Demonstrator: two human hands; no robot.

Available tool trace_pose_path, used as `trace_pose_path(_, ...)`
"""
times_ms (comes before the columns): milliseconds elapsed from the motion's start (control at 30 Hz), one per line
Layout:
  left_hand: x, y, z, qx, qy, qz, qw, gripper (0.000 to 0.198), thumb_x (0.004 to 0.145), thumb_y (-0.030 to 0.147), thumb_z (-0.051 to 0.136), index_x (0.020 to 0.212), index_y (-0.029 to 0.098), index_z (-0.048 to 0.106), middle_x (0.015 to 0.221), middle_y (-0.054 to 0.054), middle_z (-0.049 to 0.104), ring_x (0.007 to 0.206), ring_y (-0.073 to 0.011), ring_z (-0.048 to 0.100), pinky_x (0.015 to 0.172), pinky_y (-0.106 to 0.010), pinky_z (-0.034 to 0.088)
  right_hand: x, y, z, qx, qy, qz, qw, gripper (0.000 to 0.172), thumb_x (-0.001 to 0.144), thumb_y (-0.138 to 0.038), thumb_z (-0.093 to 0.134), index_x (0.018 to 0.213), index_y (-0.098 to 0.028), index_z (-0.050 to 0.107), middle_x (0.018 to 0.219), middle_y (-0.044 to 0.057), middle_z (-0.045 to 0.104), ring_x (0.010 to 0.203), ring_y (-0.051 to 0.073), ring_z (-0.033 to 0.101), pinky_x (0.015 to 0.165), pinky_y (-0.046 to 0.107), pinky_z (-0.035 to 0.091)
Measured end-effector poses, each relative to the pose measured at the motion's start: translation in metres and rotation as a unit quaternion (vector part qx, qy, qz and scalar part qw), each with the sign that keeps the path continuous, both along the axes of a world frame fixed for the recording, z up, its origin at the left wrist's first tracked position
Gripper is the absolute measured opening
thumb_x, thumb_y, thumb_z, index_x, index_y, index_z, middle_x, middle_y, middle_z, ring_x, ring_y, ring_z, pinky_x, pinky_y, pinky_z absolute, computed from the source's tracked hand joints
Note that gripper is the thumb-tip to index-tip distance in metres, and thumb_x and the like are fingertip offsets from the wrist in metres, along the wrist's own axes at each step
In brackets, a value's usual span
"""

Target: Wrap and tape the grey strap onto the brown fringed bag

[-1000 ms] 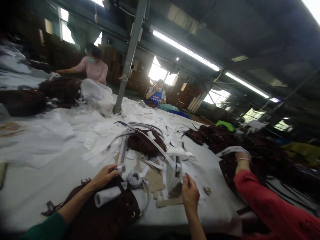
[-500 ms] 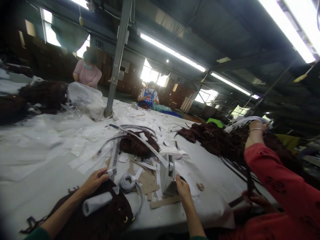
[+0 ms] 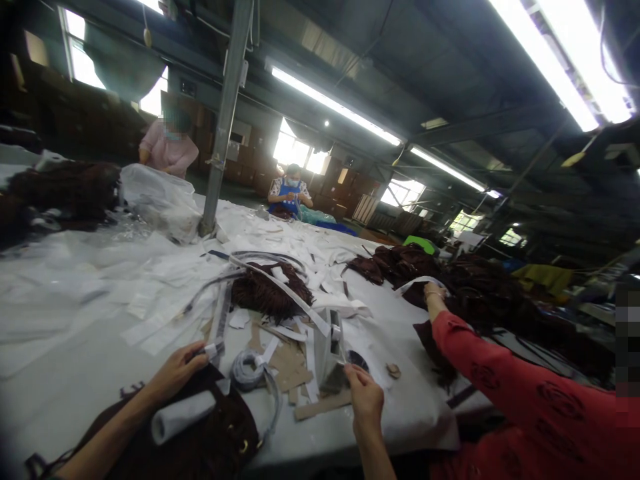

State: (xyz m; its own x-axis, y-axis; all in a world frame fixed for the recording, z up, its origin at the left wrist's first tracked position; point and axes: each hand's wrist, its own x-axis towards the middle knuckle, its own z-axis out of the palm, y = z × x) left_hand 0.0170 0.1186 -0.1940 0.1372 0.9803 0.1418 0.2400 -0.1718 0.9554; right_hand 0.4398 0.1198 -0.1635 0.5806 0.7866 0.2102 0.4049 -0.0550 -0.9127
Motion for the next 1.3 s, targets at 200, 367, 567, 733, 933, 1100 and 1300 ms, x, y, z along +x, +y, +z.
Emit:
trace_pose_path(200,-0.001,-0.001,0.0,-0.001,0.009,-0.002,1.0,0.034,0.081,0.043,0.047,0.09,0.016,0.066,0.083,-0.003,0.067,0.081,-0.0229,0.058,0.074,-0.028,0.045,-0.013,-0.021,-0.02,-0.086,-0.009,0.022,0.996,0.048,0.058,-0.061,0.062,0.062,-0.015,0.072,0.06,0.009,0.069,0.057,0.025,0.064,0.049,0.031,0.047)
trace_pose_path(367,0.001,-0.004,0.005,0.015,0.007,0.008,1.0,0.033,0.081,0.042,0.048,0.092,0.018,0.066,0.086,-0.002,0.068,0.084,-0.023,0.059,0.077,-0.028,0.045,-0.002,-0.038,-0.02,-0.122,-0.065,0.008,0.99,0.043,0.056,-0.063,0.058,0.05,-0.021,0.067,0.045,0.006,0.06,0.049,0.025,0.057,0.046,0.033,0.042)
trace_pose_path(567,0.007,-0.008,0.012,0.066,0.075,0.029,0.995,0.024,0.082,0.034,0.045,0.081,0.018,0.062,0.067,0.001,0.059,0.065,-0.016,0.052,0.063,-0.024,0.039,-0.069,-0.042,-0.003,-0.121,-0.072,0.189,0.972,0.054,0.064,-0.069,0.058,0.072,-0.018,0.073,0.057,0.004,0.063,0.053,0.021,0.057,0.049,0.028,0.043)
trace_pose_path(733,0.011,-0.012,0.012,0.116,0.139,0.049,0.982,0.018,0.084,0.028,0.044,0.082,0.018,0.06,0.066,0.001,0.057,0.062,-0.0153,0.051,0.063,-0.026,0.036,-0.182,-0.04,0.023,-0.072,-0.002,0.377,0.923,0.044,0.076,-0.061,0.061,0.077,-0.018,0.07,0.058,0.0,0.058,0.051,0.015,0.053,0.05,0.025,0.041)
trace_pose_path(933,0.014,-0.017,0.01,0.156,0.193,0.065,0.966,0.017,0.086,0.031,0.046,0.082,0.019,0.057,0.074,-0.004,0.062,0.073,-0.0198,0.056,0.071,-0.03,0.037,-0.254,-0.023,0.033,-0.049,0.019,0.435,0.899,0.045,0.078,-0.061,0.057,0.07,-0.018,0.067,0.054,-0.002,0.054,0.05,0.013,0.048,0.049,0.023,0.038)
trace_pose_path(1100,0.014,-0.016,0.008,0.162,0.205,0.074,0.962,0.015,0.086,0.029,0.046,0.08,0.019,0.056,0.074,-0.005,0.063,0.075,-0.0211,0.057,0.074,-0.033,0.036,-0.263,-0.01,0.016,-0.052,-0.006,0.39,0.919,0.052,0.076,-0.066,0.054,0.059,-0.017,0.062,0.048,-0.002,0.051,0.048,0.013,0.046,0.047,0.024,0.035)
trace_pose_path(1300,0.016,-0.017,0.003,0.194,0.255,0.073,0.944,0.012,0.081,0.024,0.049,0.088,0.019,0.058,0.084,-0.007,0.065,0.085,-0.0248,0.057,0.081,-0.038,0.035,-0.267,0.002,0.003,-0.068,-0.067,0.325,0.941,0.055,0.069,-0.068,0.058,0.044,-0.019,0.051,0.044,-0.002,0.048,0.048,0.013,0.046,0.047,0.024,0.034)
